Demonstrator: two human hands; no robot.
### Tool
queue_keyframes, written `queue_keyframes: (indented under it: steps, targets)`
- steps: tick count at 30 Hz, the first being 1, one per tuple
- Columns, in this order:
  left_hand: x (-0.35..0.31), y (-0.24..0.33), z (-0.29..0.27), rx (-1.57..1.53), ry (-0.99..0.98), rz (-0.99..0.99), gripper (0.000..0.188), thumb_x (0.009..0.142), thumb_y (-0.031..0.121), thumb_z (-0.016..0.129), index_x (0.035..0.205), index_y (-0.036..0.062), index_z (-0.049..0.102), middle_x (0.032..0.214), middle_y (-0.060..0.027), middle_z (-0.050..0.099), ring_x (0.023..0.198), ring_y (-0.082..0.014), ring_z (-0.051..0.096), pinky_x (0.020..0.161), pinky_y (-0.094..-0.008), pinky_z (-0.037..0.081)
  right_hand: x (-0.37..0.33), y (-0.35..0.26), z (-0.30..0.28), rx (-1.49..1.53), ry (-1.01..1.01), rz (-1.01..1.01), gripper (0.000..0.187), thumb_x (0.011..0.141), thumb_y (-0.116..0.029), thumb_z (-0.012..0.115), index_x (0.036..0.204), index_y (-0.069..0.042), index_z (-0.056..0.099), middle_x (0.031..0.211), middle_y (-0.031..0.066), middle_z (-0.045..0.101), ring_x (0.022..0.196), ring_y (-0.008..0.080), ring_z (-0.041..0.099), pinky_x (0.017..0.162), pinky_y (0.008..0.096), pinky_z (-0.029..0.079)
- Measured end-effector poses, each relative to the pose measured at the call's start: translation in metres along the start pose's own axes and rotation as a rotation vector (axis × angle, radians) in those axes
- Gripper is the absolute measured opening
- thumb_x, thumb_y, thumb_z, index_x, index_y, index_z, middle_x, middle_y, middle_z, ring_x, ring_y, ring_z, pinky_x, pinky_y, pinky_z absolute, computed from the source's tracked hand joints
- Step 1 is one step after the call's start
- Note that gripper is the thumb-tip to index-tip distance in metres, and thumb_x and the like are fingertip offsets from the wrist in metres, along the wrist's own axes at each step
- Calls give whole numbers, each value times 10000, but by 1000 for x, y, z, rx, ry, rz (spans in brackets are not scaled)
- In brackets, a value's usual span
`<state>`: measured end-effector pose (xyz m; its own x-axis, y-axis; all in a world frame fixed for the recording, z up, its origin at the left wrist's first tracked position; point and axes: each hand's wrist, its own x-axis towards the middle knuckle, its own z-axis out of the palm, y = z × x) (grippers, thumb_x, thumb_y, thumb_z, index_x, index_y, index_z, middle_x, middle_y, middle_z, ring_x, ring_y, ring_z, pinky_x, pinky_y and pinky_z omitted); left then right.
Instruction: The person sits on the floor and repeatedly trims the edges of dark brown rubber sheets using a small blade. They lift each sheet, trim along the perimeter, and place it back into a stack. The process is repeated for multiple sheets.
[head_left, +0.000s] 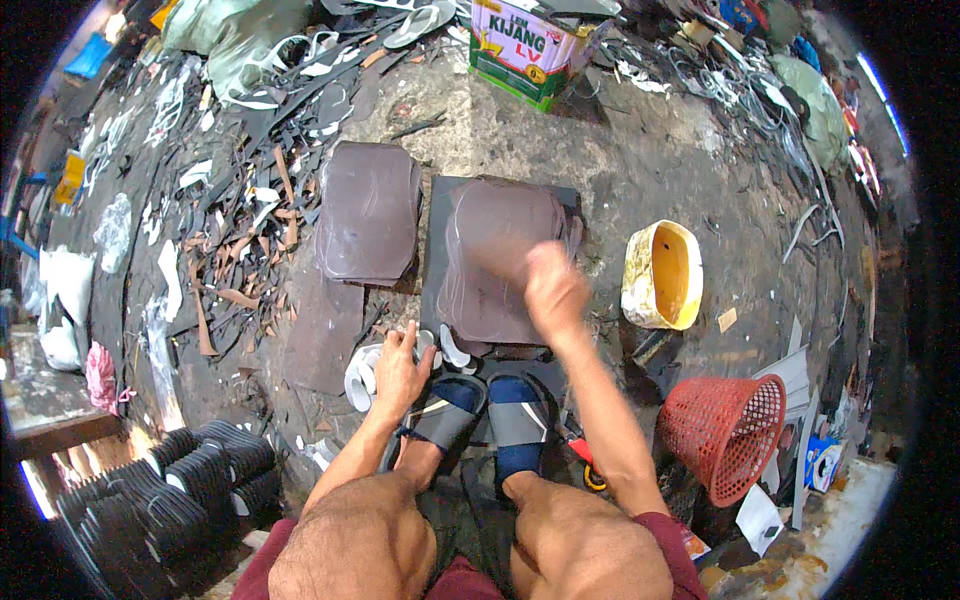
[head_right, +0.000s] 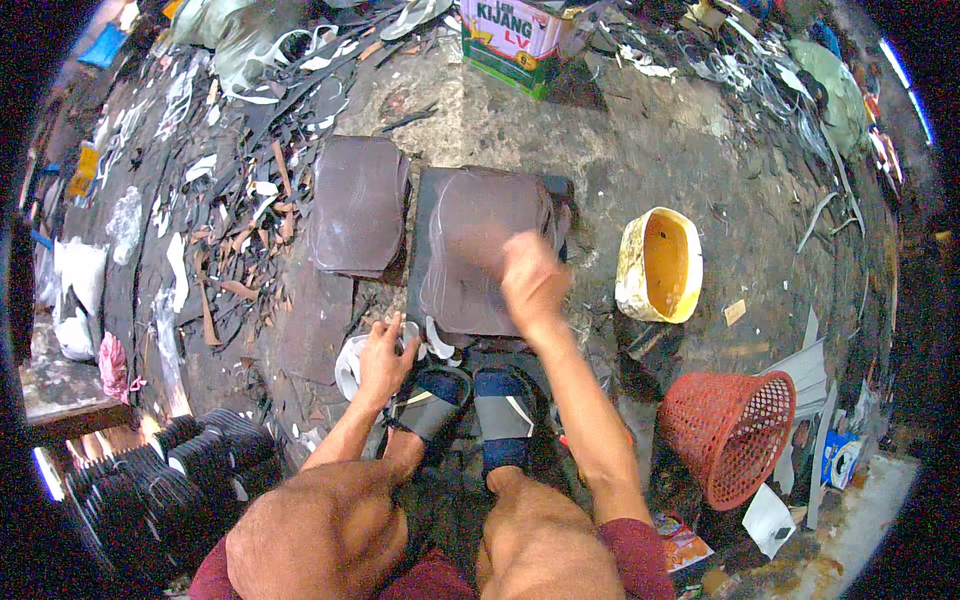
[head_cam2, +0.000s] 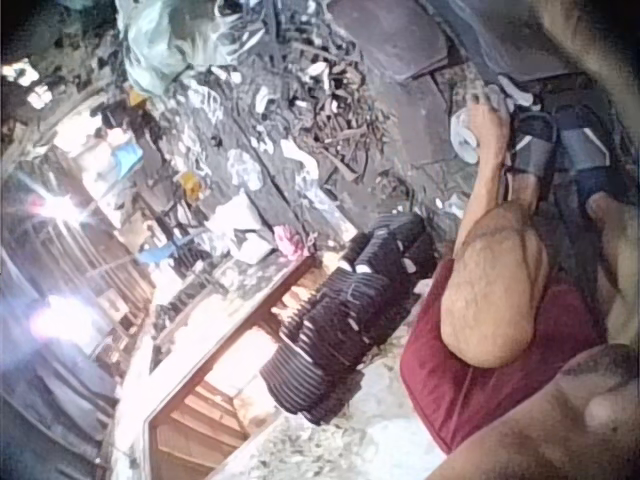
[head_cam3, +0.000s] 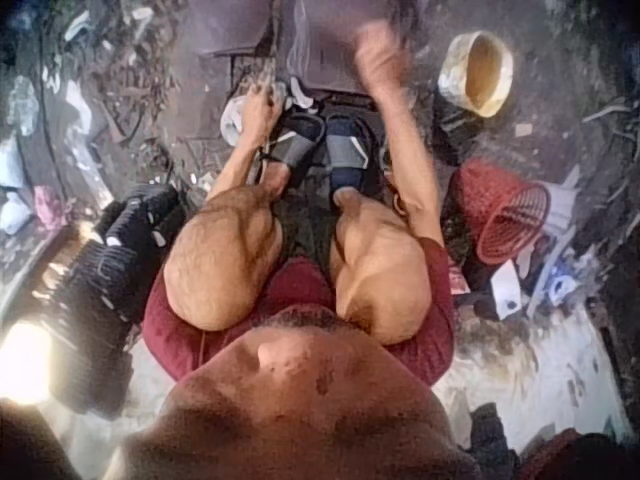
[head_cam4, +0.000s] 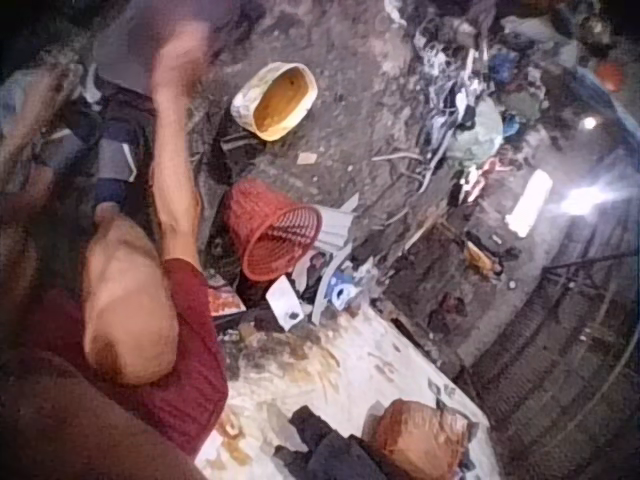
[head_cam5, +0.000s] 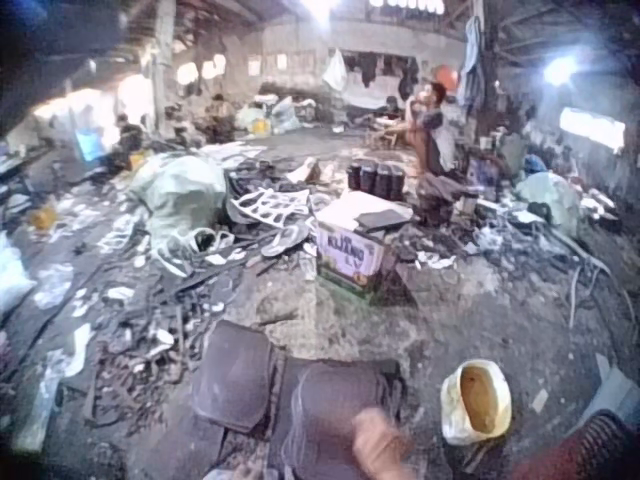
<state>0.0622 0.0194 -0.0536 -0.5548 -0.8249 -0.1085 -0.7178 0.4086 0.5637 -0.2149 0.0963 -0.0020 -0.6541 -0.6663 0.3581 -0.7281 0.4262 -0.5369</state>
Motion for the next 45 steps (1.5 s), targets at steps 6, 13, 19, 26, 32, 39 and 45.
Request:
queue_keyframes:
  steps: [6, 13, 19, 26, 32, 39, 45]
  targets:
    - [13, -23, -10, -52, 28, 35, 329, 811, 247, 843, 1069, 56, 773, 986, -135, 661, 1046, -347, 639, 865, -455, 534, 96, -76, -133, 435, 253, -114, 131, 1035, -160, 639, 1065, -44, 692, 938, 140, 742, 907, 289, 748, 780, 383, 567]
    - [26, -2, -25, -752, 148, -131, 267, 890, 89, 829, 1129, 3, 745, 897, -40, 762, 789, -99, 681, 725, -269, 557, -18, -3, -15, -11, -560, -416, 558, 942, -559, 676, 1395, -234, 677, 1517, 93, 587, 1430, 324, 516, 1118, 507, 457]
    - [22, -17, -32, -731, 124, -252, 276, 906, 43, 797, 1175, 21, 738, 902, -5, 730, 807, -68, 651, 729, -236, 525, -20, 19, 8, -169, -334, -402, 330, 997, -187, 617, 1314, -153, 702, 1292, 73, 732, 1259, 238, 660, 1062, 394, 513]
    - [17, -4, -27, -1084, 94, -426, 293, 889, -25, 737, 1181, 0, 737, 1011, -85, 695, 829, -165, 710, 756, -290, 590, -27, -8, 2, -256, -559, -681, 645, 927, -572, 659, 1441, -183, 618, 1576, 118, 503, 1472, 373, 432, 1154, 560, 412]
    - [5, -13, -19, 60, 202, 400, 120, 829, 52, 736, 947, 51, 754, 886, -123, 714, 743, -244, 680, 682, -363, 546, -4, -11, 4, -200, -333, -292, 215, 976, -214, 562, 1069, -69, 690, 1028, 134, 729, 888, 363, 724, 709, 461, 577]
    - [-3, -11, -20, -920, 74, -339, 354, 873, 16, 727, 1223, 45, 690, 952, -24, 730, 809, -100, 678, 713, -275, 555, 73, -30, -49, -51, -19, -535, 110, 939, -109, 599, 1025, -86, 665, 901, 122, 702, 767, 343, 701, 674, 437, 559]
    - [-4, 6, -26, -932, -11, -295, 475, 880, -49, 720, 1346, 39, 679, 1018, -35, 745, 784, -95, 690, 699, -247, 566, 137, -10, -123, 25, 744, -137, 121, 1010, -95, 572, 1058, -95, 683, 929, 119, 733, 829, 377, 713, 711, 506, 552]
